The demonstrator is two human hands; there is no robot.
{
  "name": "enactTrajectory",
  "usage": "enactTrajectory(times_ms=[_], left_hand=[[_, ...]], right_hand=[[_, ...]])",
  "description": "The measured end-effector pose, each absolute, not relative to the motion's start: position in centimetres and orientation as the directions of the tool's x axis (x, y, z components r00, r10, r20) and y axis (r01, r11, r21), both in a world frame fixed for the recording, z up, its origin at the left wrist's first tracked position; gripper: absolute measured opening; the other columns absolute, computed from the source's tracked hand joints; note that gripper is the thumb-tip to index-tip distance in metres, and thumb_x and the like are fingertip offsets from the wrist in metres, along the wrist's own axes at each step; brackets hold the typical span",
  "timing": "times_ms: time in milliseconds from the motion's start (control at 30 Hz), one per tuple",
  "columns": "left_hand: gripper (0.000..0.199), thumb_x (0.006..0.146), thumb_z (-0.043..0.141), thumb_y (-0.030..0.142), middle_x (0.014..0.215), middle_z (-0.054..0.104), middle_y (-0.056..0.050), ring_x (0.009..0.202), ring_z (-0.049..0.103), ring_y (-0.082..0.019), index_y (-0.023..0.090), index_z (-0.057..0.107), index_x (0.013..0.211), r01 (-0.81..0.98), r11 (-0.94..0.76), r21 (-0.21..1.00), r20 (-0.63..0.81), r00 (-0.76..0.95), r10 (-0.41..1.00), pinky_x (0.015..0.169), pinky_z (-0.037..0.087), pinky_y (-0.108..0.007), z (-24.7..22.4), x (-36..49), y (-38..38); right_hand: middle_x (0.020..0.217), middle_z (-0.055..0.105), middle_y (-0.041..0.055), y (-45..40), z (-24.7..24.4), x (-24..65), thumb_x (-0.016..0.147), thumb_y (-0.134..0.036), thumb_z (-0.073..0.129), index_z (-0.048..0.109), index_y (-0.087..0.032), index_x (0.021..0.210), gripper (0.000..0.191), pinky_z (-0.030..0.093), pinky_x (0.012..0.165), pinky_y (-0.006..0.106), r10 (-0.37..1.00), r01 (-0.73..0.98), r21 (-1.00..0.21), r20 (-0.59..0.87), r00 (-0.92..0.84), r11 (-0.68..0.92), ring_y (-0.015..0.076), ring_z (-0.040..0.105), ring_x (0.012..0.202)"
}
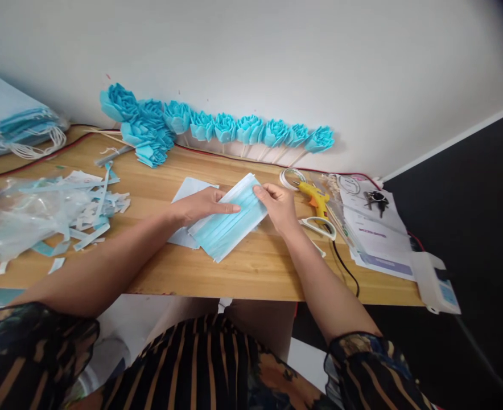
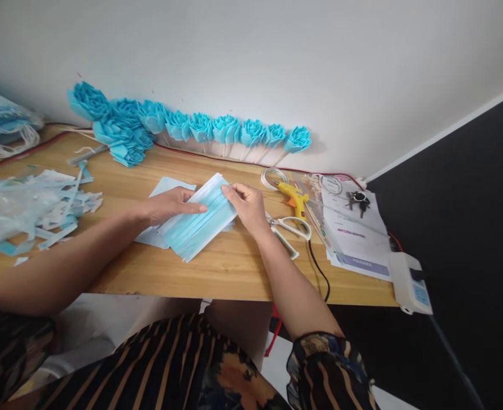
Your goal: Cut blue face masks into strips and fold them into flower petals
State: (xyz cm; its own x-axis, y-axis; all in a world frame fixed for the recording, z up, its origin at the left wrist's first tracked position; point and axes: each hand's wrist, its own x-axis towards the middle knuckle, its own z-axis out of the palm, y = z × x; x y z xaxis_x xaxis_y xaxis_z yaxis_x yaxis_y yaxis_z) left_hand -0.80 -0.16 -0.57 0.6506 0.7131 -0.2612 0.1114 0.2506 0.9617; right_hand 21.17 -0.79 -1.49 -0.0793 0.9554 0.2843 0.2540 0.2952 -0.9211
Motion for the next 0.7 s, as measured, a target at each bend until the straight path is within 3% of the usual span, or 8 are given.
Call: enactTrajectory(times_ms=[100,200,300,400,500,567,633,700], left_hand=[[0.036,0.072,0.082,0.044,0.088,0.077,-0.006,0.07,0.069,-0.019,0.016,0.074,0.093,0.136,0.225,0.965,-0.262,0.556,0.789,0.065,0.055,-0.029,-0.5,-0.7,-0.4],[0.039,0.07,0.083,0.044,0.085,0.076,-0.008,0.068,0.069,-0.021,0.015,0.073,0.094,0.048,0.27,0.962,-0.263,0.449,0.854,0.063,0.057,-0.033,-0.6,-0.7,-0.2],[0.041,0.069,0.082,0.046,0.085,0.075,-0.011,0.069,0.071,-0.024,0.014,0.072,0.093,-0.035,0.296,0.954,-0.262,0.374,0.89,0.064,0.059,-0.037,-0.8,-0.7,0.1],[0.045,0.071,0.08,0.049,0.085,0.075,-0.011,0.074,0.072,-0.026,0.014,0.071,0.097,-0.105,0.276,0.955,-0.226,0.343,0.912,0.067,0.061,-0.039,-0.9,-0.5,0.1],[0.048,0.071,0.08,0.051,0.085,0.076,-0.011,0.079,0.073,-0.027,0.014,0.07,0.1,-0.145,0.247,0.958,-0.188,0.334,0.924,0.07,0.061,-0.039,-0.7,-0.3,-0.1],[0.049,0.071,0.081,0.051,0.086,0.076,-0.011,0.08,0.073,-0.028,0.014,0.069,0.101,-0.171,0.243,0.955,-0.18,0.321,0.93,0.072,0.061,-0.04,-0.6,-0.1,-0.1],[0.049,0.07,0.082,0.049,0.09,0.077,-0.012,0.081,0.072,-0.027,0.013,0.069,0.102,-0.206,0.246,0.947,-0.177,0.303,0.936,0.073,0.06,-0.04,-0.6,0.0,-0.1],[0.05,0.069,0.084,0.045,0.095,0.077,-0.012,0.082,0.072,-0.026,0.013,0.069,0.104,-0.245,0.243,0.939,-0.167,0.292,0.942,0.075,0.06,-0.04,-0.7,0.0,-0.1]], right_hand=[[0.067,0.06,-0.0023,-0.7,-0.4,21.7,0.086,-0.059,0.065,0.072,-0.018,0.08,0.042,0.04,0.058,0.024,0.93,0.36,-0.858,0.342,-0.133,0.367,0.0116,0.052,0.063],[0.076,0.068,-0.0004,-0.4,1.9,23.4,0.091,-0.058,0.059,0.075,-0.02,0.099,0.042,0.048,0.067,0.025,0.913,0.369,-0.841,0.405,-0.057,0.396,0.013,0.061,0.069],[0.076,0.07,0.0006,-1.3,4.1,26.2,0.093,-0.048,0.061,0.075,-0.019,0.101,0.033,0.05,0.07,0.028,0.917,0.502,-0.779,0.392,-0.077,0.375,0.0141,0.064,0.068],[0.084,0.075,0.0025,-3.5,4.4,29.0,0.092,-0.033,0.063,0.077,-0.021,0.098,0.019,0.05,0.077,0.032,0.938,0.82,-0.47,0.269,-0.219,0.326,0.0199,0.069,0.079],[0.093,0.077,0.0086,-6.0,2.7,31.1,0.092,-0.028,0.063,0.076,-0.021,0.102,0.018,0.052,0.084,0.04,0.966,0.964,-0.093,0.091,-0.243,0.251,0.0281,0.07,0.091],[0.114,0.075,0.0142,-7.2,1.4,31.8,0.092,-0.023,0.06,0.072,-0.018,0.117,0.028,0.051,0.095,0.046,0.952,0.954,0.035,0.064,-0.298,0.296,0.0319,0.067,0.109],[0.129,0.068,0.0189,-8.0,0.4,31.9,0.094,-0.025,0.058,0.068,-0.015,0.123,0.032,0.047,0.103,0.049,0.942,0.951,0.11,0.145,-0.304,0.29,0.0339,0.061,0.121],[0.132,0.065,0.0204,-8.7,0.0,31.8,0.095,-0.027,0.056,0.066,-0.014,0.124,0.033,0.047,0.105,0.051,0.935,0.95,0.157,0.194,-0.298,0.27,0.0348,0.06,0.124]])
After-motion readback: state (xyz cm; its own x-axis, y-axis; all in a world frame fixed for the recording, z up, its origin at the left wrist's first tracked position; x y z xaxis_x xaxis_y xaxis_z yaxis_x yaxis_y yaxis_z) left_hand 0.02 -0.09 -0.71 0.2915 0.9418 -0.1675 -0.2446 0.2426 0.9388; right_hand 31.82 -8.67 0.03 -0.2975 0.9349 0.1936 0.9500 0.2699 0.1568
